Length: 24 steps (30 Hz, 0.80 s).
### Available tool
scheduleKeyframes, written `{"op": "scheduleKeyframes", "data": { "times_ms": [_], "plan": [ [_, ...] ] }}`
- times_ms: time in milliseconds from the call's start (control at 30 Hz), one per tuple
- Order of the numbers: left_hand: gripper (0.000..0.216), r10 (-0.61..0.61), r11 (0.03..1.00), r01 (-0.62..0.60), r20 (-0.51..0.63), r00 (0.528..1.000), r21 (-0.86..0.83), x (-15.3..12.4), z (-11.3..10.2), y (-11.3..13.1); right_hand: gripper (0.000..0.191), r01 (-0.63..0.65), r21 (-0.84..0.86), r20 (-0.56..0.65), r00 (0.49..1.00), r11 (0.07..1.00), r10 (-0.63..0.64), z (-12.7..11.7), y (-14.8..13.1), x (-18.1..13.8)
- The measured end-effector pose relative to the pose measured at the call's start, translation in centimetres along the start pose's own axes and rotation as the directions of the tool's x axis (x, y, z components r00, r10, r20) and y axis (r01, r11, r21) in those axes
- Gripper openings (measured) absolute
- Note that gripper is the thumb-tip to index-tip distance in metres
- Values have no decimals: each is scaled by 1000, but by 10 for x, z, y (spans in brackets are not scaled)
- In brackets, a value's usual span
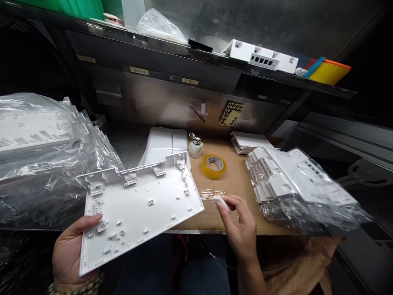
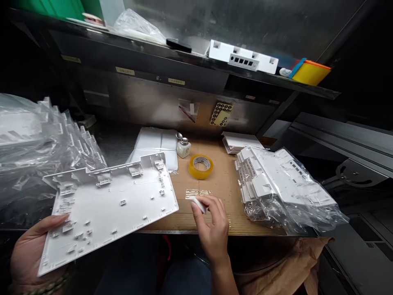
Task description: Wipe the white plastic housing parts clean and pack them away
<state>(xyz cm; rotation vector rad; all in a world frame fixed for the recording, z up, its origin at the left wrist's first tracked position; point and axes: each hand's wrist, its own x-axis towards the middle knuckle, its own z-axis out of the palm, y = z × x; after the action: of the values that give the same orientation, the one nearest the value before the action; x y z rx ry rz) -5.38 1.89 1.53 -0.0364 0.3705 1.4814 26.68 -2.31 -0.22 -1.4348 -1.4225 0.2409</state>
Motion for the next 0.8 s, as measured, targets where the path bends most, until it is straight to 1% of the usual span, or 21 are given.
{"op": "scheduleKeyframes", "data": {
  "times_ms": [33,100,167,233,267,300,333,367,433,500,567,667,800],
  "plan": [
    [104,12,999,-11,-41,999,38,0,-1,1,12,-74,39,-33,997,996,75,-1,4,0],
    [104,51,990,-35,-111,993,139,0,-4,3,17,-204,190,-65,973,960,220,-1,8,0],
    [102,89,968,-46,-168,982,247,0,-7,5,22,-260,384,-50,952,886,301,1,7,-1],
    [101,118,942,-41,-214,970,333,-1,-9,6,24,-276,544,13,947,793,321,3,1,-2],
    [100,128,930,-35,-231,964,366,-1,-9,6,24,-287,595,59,947,751,315,5,-3,-3],
    [99,136,919,-32,-242,961,392,-2,-9,6,24,-302,623,110,947,721,302,7,-6,-4],
    [98,143,911,-31,-245,959,412,-3,-8,6,25,-314,628,152,947,712,283,9,-9,-5],
    [96,150,904,-33,-245,958,426,-4,-7,6,27,-315,609,181,949,728,260,11,-11,-7],
    [95,152,901,-35,-238,959,433,-5,-5,6,28,-275,512,188,960,814,206,15,-11,-9],
    [95,141,914,-40,-223,964,403,-6,-3,4,25,-181,379,157,979,908,130,20,-9,-11],
    [97,121,938,-48,-195,973,344,-7,-1,2,24,-81,265,136,990,961,46,23,-7,-12],
    [100,99,958,-52,-155,983,281,-6,-2,1,24,34,154,127,990,988,-54,26,-7,-11],
    [102,95,966,-58,-141,985,252,-4,-3,0,22,109,100,99,988,989,-119,25,-11,-11]
  ]
}}
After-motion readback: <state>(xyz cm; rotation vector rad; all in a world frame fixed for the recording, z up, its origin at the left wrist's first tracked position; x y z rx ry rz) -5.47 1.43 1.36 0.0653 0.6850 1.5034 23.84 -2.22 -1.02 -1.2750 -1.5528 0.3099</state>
